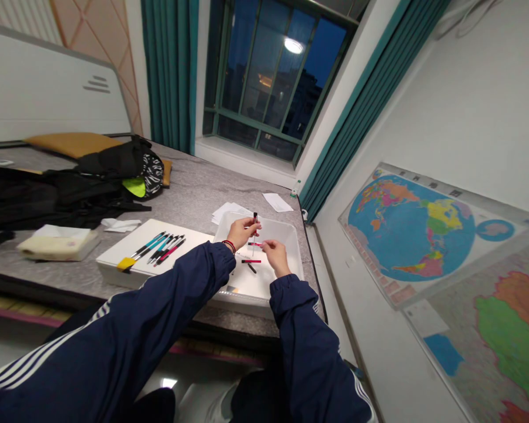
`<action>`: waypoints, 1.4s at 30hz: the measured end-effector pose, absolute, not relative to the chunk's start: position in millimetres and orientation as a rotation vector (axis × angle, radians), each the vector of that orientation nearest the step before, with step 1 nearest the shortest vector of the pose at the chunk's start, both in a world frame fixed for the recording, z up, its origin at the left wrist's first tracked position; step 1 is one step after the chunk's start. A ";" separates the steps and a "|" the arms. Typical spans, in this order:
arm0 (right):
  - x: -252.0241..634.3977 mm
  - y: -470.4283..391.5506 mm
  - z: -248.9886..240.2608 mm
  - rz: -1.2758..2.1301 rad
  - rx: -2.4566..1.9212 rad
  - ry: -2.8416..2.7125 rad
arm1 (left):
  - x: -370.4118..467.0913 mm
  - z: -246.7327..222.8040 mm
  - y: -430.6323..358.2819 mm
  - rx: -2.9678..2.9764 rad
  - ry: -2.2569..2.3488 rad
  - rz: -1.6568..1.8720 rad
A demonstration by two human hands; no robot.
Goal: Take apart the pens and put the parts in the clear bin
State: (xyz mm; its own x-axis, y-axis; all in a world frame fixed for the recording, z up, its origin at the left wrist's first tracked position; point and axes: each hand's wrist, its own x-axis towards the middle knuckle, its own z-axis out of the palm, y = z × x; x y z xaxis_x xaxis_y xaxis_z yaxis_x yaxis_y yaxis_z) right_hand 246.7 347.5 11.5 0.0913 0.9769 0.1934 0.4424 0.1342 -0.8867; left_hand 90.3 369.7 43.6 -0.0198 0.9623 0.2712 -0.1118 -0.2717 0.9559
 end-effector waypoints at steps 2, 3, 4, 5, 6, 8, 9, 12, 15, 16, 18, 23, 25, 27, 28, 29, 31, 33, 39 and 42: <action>241.9 344.4 12.9 0.788 -1.362 -1.626 | 91.2 44.0 368.2 1.323 0.918 1.398; 240.2 342.7 13.5 0.800 -1.334 -1.678 | 91.4 43.9 368.1 1.328 0.885 1.369; 239.3 341.3 13.8 0.806 -1.332 -1.711 | 91.4 43.6 368.4 1.336 0.863 1.355; 239.2 340.1 13.7 0.806 -1.360 -1.731 | 91.2 43.1 369.2 1.346 0.856 1.358; 239.8 339.3 13.2 0.797 -1.420 -1.737 | 90.8 42.5 370.3 1.355 0.868 1.379; 242.4 338.8 11.0 0.749 -1.574 -1.726 | 90.1 40.8 372.9 1.358 0.933 1.440; 243.8 339.0 9.8 0.709 -1.634 -1.719 | 89.9 39.7 374.2 1.358 0.968 1.460; 246.6 340.7 8.9 0.604 -1.638 -1.678 | 89.9 34.0 376.5 1.437 1.039 1.451; 246.8 342.8 13.6 0.583 -1.542 -1.554 | 89.7 25.8 376.5 1.681 1.115 1.389; 246.5 343.1 15.9 0.625 -1.522 -1.475 | 89.3 23.2 376.1 1.763 1.155 1.366; 245.2 342.5 20.0 0.804 -1.493 -1.294 | 88.3 18.8 375.3 1.888 1.231 1.328; 241.9 336.0 22.2 1.162 -1.459 -1.092 | 89.1 14.2 373.6 2.125 1.265 1.147; 241.6 334.8 20.3 1.176 -1.474 -1.123 | 90.6 13.7 373.6 2.199 1.256 1.077; 242.1 335.6 17.7 1.179 -1.477 -1.158 | 91.4 13.9 373.7 2.235 1.250 1.069; 242.6 336.7 16.3 1.171 -1.477 -1.169 | 91.2 14.4 373.5 2.241 1.253 1.089; 243.4 338.1 15.0 1.143 -1.481 -1.178 | 90.6 15.1 373.1 2.246 1.264 1.118; 245.7 341.4 12.6 0.994 -1.505 -1.224 | 88.7 17.0 371.7 2.253 1.319 1.192; 248.6 344.4 10.8 0.761 -1.537 -1.309 | 86.8 18.8 369.9 2.267 1.387 1.235; 251.2 346.1 8.8 0.492 -1.634 -1.511 | 88.4 24.3 367.8 2.304 1.350 1.283; 247.6 345.1 10.8 0.483 -1.661 -1.624 | 84.6 40.4 365.9 2.171 1.304 1.435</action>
State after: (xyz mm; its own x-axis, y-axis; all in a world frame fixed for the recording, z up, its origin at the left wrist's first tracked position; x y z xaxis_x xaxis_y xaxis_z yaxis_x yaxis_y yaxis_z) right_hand 247.6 345.1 10.8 0.1235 0.9651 0.2311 0.6819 0.0867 -0.7263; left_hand 84.6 365.9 40.4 0.1242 0.7720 0.6233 0.5466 -0.5776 0.6064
